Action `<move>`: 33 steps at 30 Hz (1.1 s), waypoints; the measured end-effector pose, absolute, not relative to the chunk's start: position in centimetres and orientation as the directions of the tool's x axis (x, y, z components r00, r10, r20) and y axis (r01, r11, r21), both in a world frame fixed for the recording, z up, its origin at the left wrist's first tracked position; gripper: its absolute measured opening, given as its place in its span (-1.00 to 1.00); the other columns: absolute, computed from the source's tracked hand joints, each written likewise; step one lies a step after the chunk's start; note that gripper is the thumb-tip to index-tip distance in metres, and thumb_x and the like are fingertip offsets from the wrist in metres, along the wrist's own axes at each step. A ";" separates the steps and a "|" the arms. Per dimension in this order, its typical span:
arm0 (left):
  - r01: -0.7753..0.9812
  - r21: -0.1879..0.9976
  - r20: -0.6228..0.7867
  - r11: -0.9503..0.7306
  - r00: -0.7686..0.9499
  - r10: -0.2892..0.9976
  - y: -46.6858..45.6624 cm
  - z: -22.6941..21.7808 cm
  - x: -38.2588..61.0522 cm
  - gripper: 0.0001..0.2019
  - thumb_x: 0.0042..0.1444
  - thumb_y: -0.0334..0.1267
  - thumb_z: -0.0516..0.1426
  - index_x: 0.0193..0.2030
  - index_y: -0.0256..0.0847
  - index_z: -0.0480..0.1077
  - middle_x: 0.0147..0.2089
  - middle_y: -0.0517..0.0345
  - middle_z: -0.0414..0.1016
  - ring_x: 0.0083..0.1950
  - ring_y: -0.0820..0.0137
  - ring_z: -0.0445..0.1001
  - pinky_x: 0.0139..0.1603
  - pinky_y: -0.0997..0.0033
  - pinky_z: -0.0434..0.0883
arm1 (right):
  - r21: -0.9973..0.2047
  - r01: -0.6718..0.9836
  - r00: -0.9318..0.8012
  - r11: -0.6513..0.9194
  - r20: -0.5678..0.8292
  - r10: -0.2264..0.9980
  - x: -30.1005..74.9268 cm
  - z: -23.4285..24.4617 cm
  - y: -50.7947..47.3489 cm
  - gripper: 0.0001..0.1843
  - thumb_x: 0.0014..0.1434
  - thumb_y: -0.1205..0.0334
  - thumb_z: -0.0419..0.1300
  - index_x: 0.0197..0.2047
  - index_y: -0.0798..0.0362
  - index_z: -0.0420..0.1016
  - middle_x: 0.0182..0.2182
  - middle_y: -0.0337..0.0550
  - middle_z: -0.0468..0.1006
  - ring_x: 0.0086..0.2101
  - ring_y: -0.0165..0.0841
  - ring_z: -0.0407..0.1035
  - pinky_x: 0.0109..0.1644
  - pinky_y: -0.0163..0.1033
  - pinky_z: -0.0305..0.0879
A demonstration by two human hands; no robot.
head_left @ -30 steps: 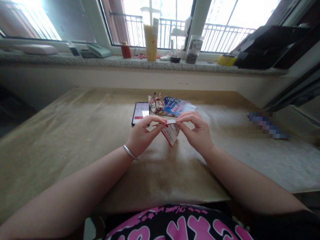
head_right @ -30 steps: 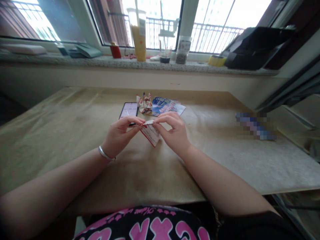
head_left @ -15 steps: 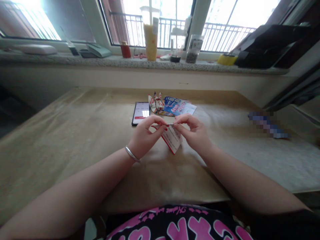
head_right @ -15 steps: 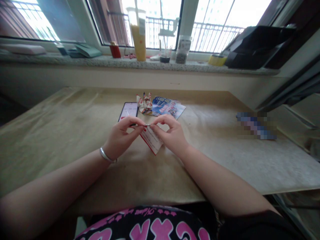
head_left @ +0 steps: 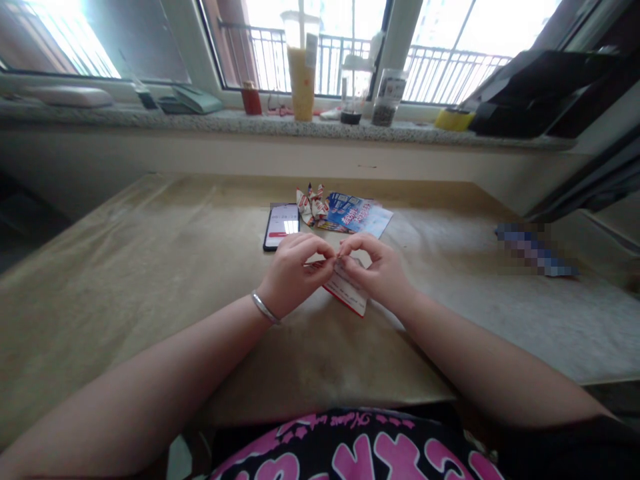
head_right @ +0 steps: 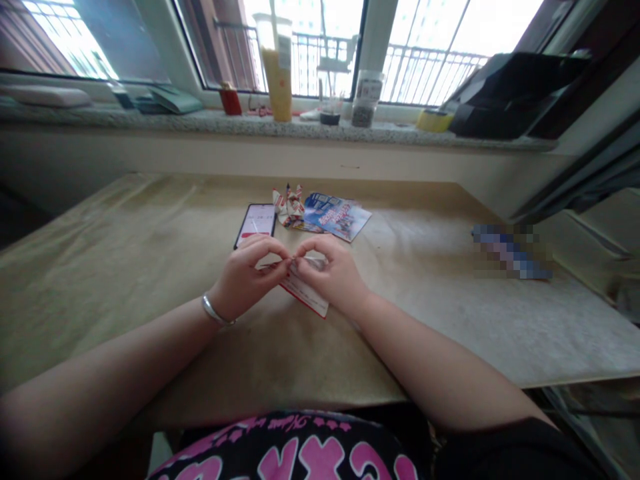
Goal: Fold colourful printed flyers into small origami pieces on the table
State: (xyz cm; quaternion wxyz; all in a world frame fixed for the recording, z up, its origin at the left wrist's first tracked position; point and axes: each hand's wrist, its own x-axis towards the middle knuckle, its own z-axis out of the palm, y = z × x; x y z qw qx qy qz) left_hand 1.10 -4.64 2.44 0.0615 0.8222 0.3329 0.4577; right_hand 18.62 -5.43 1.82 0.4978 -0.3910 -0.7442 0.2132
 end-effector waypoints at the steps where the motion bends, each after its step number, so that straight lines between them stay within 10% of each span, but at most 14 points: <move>1: 0.502 0.380 0.715 -0.777 0.374 0.591 -4.6 2.4 1.1 -0.93 0.07 -0.34 0.13 -0.43 -0.19 0.36 -0.41 0.18 0.47 -0.34 0.40 0.40 -0.22 0.36 0.30 | -0.690 0.384 -0.214 0.614 0.581 0.785 18.6 1.8 -5.4 -0.96 0.05 0.31 0.15 -0.39 -0.02 0.41 -0.36 -0.22 0.50 -0.22 -0.32 0.38 -0.07 -0.15 0.28; 17: 0.584 0.059 0.709 -0.810 0.547 0.446 -3.7 2.4 0.4 -0.92 0.06 -0.30 0.14 -0.45 -0.13 0.38 -0.42 0.21 0.48 -0.31 0.36 0.36 -0.13 0.29 0.22 | -0.520 0.519 -0.316 0.679 0.621 0.717 18.7 1.8 -5.1 -0.93 0.04 0.35 0.17 -0.41 -0.03 0.41 -0.37 -0.20 0.49 -0.21 -0.29 0.35 -0.05 -0.13 0.27; 33: 0.539 0.357 0.646 -0.763 0.448 0.619 -3.4 2.1 0.4 -0.92 -0.01 -0.38 0.12 -0.49 -0.21 0.33 -0.48 0.22 0.40 -0.40 0.42 0.35 -0.25 0.39 0.23 | -0.566 0.570 -0.269 0.596 0.557 0.786 19.2 1.7 -4.5 -0.94 -0.02 0.34 0.18 -0.48 -0.01 0.40 -0.39 -0.16 0.51 -0.24 -0.26 0.38 -0.08 -0.10 0.29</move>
